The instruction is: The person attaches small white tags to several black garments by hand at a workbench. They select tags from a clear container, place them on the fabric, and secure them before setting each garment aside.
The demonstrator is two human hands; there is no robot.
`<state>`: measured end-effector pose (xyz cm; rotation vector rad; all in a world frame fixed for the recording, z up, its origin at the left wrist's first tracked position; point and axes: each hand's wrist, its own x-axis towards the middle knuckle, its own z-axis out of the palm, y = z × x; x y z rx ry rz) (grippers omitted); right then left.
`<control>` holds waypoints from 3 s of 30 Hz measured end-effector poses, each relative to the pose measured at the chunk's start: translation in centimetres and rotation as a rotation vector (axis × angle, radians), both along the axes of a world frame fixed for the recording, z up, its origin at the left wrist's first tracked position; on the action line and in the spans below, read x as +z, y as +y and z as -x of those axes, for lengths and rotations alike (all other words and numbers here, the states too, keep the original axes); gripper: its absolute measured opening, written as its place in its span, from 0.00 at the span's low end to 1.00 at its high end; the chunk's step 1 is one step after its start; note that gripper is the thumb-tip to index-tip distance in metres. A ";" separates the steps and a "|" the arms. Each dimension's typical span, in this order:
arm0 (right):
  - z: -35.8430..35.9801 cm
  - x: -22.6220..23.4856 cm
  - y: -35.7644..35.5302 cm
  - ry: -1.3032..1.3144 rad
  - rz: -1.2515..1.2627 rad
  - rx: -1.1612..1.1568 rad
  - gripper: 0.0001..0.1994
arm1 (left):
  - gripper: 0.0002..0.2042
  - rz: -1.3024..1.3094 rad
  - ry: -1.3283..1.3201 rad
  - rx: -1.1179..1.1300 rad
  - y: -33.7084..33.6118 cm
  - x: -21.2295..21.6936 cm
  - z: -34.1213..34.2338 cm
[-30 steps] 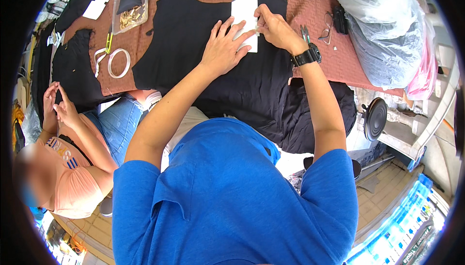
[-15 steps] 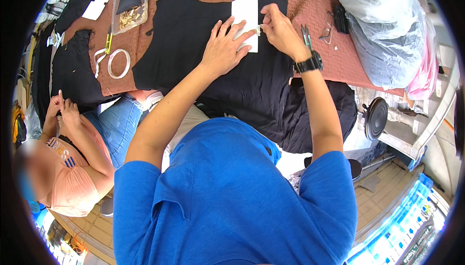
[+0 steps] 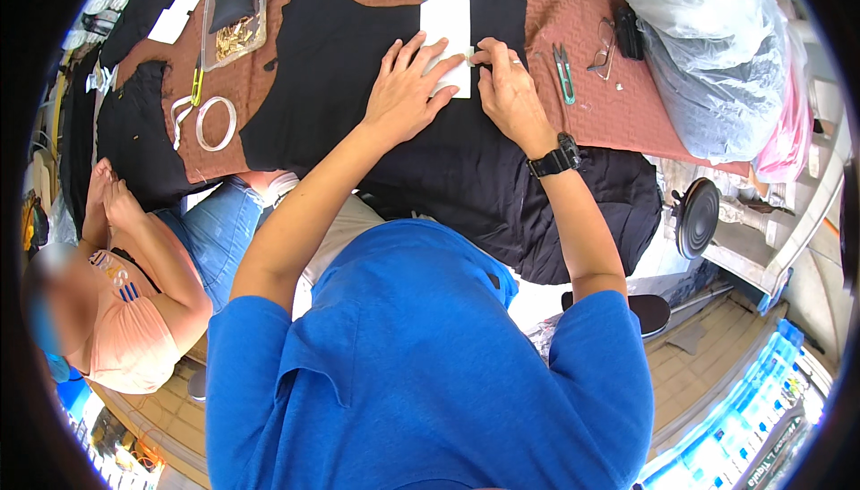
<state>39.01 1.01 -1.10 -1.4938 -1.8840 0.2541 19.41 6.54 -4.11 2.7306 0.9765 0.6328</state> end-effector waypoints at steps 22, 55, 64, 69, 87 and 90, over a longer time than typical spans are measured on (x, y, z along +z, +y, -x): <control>1.1 1.0 -0.1 -0.187 0.071 -0.039 0.21 | 0.08 0.653 -0.207 0.477 4.9 6.0 -1.6; 2.7 1.1 -0.1 -0.402 0.191 -0.100 0.07 | 0.22 0.030 0.119 0.046 6.4 3.6 -0.5; 3.0 1.0 -0.3 -0.439 0.207 -0.095 0.10 | 0.18 0.220 -0.094 -0.092 4.1 2.1 -2.3; 4.4 1.3 -2.1 -0.417 0.329 -0.079 0.19 | 0.16 0.120 -0.085 -0.040 3.9 1.1 -3.0; -2.8 0.6 5.8 0.086 0.278 0.024 0.05 | 0.10 0.081 -0.216 -0.026 0.9 1.1 -3.0; -3.0 0.3 6.1 0.097 0.278 0.040 0.05 | 0.10 0.089 -0.238 -0.008 0.9 1.0 -3.1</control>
